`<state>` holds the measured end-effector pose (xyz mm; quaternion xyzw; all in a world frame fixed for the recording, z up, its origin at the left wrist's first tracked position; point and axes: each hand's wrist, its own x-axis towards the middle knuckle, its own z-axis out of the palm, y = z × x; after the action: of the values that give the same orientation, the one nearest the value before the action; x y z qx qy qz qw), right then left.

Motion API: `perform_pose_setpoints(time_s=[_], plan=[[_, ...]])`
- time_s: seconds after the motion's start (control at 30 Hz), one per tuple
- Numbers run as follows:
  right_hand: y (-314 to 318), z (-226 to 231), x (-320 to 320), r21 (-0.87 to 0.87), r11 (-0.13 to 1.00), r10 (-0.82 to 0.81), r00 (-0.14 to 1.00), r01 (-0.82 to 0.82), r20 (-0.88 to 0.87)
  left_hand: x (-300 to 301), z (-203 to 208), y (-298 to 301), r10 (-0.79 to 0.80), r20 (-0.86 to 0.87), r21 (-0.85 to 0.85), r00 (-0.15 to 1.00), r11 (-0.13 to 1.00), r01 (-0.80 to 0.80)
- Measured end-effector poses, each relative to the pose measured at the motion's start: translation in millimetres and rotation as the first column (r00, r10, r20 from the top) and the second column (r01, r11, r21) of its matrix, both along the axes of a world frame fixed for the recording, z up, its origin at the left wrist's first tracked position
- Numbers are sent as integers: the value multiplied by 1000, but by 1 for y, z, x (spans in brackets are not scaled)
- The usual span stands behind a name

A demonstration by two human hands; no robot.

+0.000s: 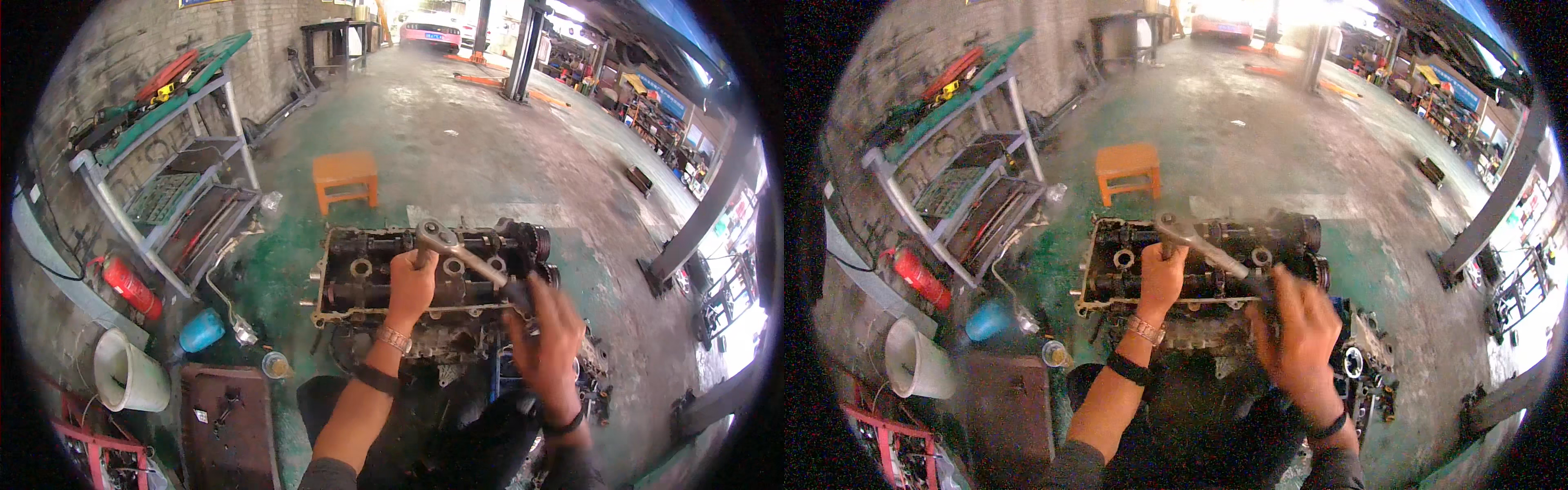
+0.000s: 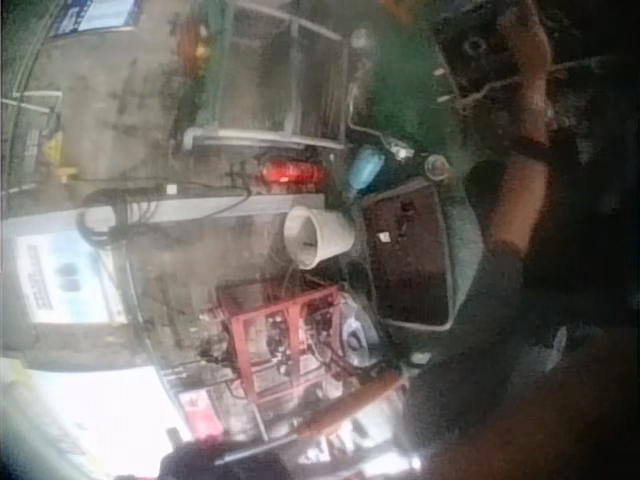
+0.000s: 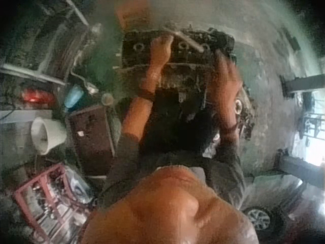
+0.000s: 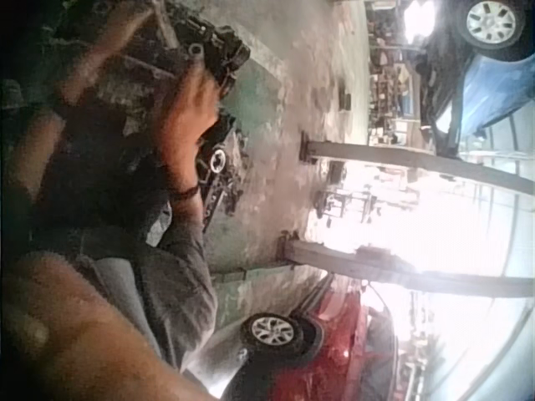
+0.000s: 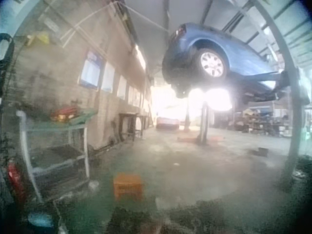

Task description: The person uses a ratchet wrench to tighten bolts on a disassembled engine block. They systematically move from one bolt to the next, applying torque with both hands to secure the components.

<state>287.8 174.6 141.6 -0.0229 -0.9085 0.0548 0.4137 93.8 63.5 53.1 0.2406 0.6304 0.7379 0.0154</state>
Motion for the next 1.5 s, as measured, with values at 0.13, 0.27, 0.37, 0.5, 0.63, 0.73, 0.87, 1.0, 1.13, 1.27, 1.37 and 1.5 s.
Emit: perform_pose_setpoints(time_s=[0.13, 0.27, 0.37, 0.5, 0.63, 0.73, 0.87, 1.0, 1.13, 1.27, 1.37, 1.5], plan=[[-42, -3, 36, -24, 957, 289, 948, -288, 133, 0, 0, 0, 85, -119, -46, 989, 995, -91], [-40, 4, 31, -3, 964, 263, 956, -265, 131, 5, 6, 7, 244, -45, -81, 969, 966, -247], [-32, 11, 27, 33, 973, 223, 967, -228, 120, 19, 13, 16, 434, -144, -2, 889, 898, -439], [-20, 18, 26, 42, 985, 159, 973, -168, 168, 29, 18, 27, 409, -60, 152, 911, 905, -397], [1, 22, 14, 92, 990, 87, 971, -110, 223, 18, 18, 22, 389, -143, 86, 910, 921, -380], [22, 23, -15, 92, 994, 37, 983, -54, 178, 15, 18, 18, 310, -133, 102, 941, 949, -298], [56, 27, -75, 124, 989, 57, 982, -81, 181, 15, 22, 14, 190, -70, 157, 979, 971, -177], [70, 20, -165, 152, 981, 95, 985, -118, 147, 14, 27, 12, 164, -112, 71, 980, 985, -157], [60, 17, -240, 122, 900, 425, 905, -419, -31, 11, 28, 9, 117, -84, 12, 990, 993, -117], [36, 10, -282, 107, 781, 623, 760, -615, -185, 8, 29, 12, 222, -141, 139, 965, 969, -203], [26, 2, -284, 79, 803, 594, 781, -591, -193, 6, 30, 7, 213, -32, 173, 977, 963, -204], [30, 1, -271, 50, 884, 463, 858, -465, -221, 6, 30, 6, 246, -113, 157, 963, 961, -228]])
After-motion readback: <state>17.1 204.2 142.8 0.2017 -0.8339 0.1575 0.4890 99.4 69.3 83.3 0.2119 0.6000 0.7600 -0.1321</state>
